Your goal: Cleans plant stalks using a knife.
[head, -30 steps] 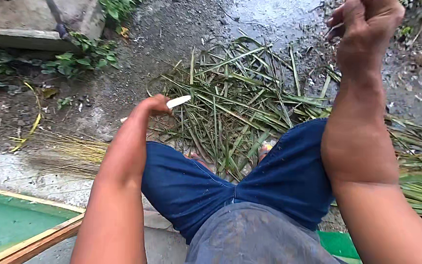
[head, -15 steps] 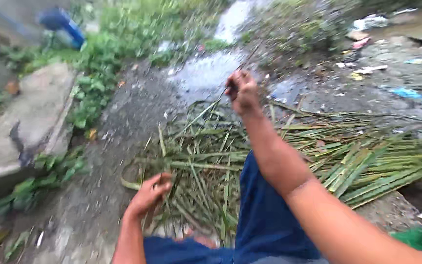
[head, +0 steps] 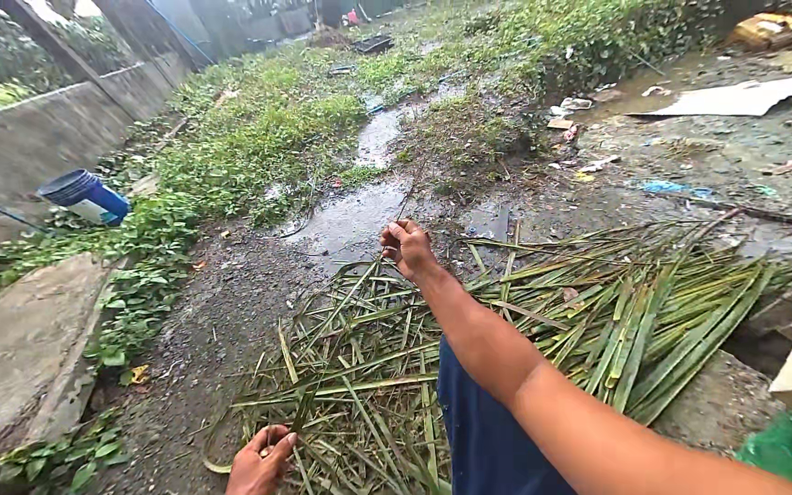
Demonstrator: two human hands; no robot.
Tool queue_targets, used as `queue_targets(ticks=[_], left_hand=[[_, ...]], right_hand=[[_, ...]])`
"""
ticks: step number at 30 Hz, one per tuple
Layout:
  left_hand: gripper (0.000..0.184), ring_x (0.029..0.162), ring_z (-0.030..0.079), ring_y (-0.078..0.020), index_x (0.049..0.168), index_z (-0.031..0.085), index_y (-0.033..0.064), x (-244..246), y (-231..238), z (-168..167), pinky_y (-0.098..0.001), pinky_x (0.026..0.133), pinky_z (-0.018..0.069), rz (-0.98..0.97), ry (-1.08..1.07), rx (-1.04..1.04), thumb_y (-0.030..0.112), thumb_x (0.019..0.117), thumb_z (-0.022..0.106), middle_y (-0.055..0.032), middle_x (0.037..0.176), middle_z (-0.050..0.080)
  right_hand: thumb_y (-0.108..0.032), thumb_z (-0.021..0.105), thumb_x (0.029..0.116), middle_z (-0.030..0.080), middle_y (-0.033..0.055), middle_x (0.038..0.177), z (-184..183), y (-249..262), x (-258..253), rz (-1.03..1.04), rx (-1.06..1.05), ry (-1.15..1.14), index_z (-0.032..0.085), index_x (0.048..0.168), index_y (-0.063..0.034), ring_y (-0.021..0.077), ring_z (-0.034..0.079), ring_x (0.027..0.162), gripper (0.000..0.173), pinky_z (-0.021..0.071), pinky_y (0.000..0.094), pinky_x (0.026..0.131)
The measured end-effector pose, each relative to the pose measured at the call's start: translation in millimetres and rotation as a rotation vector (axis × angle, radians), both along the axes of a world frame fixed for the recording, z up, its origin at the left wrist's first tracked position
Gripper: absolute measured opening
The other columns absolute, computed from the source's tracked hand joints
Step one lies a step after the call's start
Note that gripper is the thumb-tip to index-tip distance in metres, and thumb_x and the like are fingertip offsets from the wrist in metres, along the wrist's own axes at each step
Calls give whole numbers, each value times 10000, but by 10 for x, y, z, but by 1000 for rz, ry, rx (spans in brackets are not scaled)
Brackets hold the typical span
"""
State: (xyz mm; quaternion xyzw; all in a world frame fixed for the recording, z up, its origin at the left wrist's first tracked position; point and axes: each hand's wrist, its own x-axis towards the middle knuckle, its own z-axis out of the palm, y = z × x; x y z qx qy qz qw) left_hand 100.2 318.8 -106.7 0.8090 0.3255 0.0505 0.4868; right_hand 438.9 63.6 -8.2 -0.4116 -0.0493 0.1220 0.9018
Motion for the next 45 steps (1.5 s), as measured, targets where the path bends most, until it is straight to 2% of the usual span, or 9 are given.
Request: queue_targets(ticks=[7,12,16,19,24,29,33,38,45], left_hand=[[107,453,541,-100,1000,644,27,72,-12,0,-257,432,501,41,-201,-306,24,893,645,-31,661,622],[246,483,550,-69,1086,656,63,247,-116,97,-245,450,507,-5,-272,-336,142,853,657,18,691,628],[344,547,608,-114,1326,549,41,352,-223,194,-272,507,553,314,-235,-338,294,1107,470,-49,804,654],[457,495,551,-122,1371,515,144,361,-298,154,-305,486,541,418,-178,-324,490,1079,451,-6,668,530],[486,586,564,-153,1439,370,87,380,-628,210,-348,565,550,289,-191,-190,375,1075,513,-86,917,578],[412,617,635,-188,1401,531,28,551,-928,165,-378,590,583,201,-224,35,302,1094,497,-124,899,656],[454,832,682,-298,1304,617,-15,632,-961,137,-506,795,555,123,-177,310,362,1089,483,-202,1023,698],[662,951,671,-438,1223,635,-19,699,-434,-165,-644,854,514,255,284,101,549,1095,318,-294,1080,660],[579,957,660,-414,1143,635,-25,756,-715,-77,-619,864,500,163,197,165,482,1106,359,-258,994,664]], right_hand=[[-157,503,1062,649,59,902,-89,272,-378,558,-336,-429,582,1156,12,112,602,675,209,534,294,633],[-157,504,1068,658,67,852,25,254,-732,854,-575,-700,616,1162,55,88,609,664,257,548,275,643],[-82,505,1047,710,73,855,-44,187,-719,734,-567,-764,625,1139,64,94,664,668,210,590,293,636],[-70,490,1050,730,89,910,-77,187,-658,693,-600,-789,624,1148,54,121,682,684,208,595,314,633],[-118,519,1065,751,66,930,-150,320,-758,609,-723,-832,660,1126,-1,120,730,743,193,633,314,715],[-131,524,1067,758,58,933,-213,456,-911,601,-797,-966,671,1118,-15,99,737,767,194,631,298,751],[-117,548,1050,760,80,929,-230,493,-1025,584,-794,-1078,688,1084,-4,118,746,797,183,628,318,794],[-103,535,1048,755,86,917,-193,375,-950,584,-830,-1132,689,1072,0,138,743,800,187,619,348,819],[-127,516,1059,767,62,911,-227,330,-821,548,-845,-1113,686,1068,-19,108,751,796,202,627,318,815]])
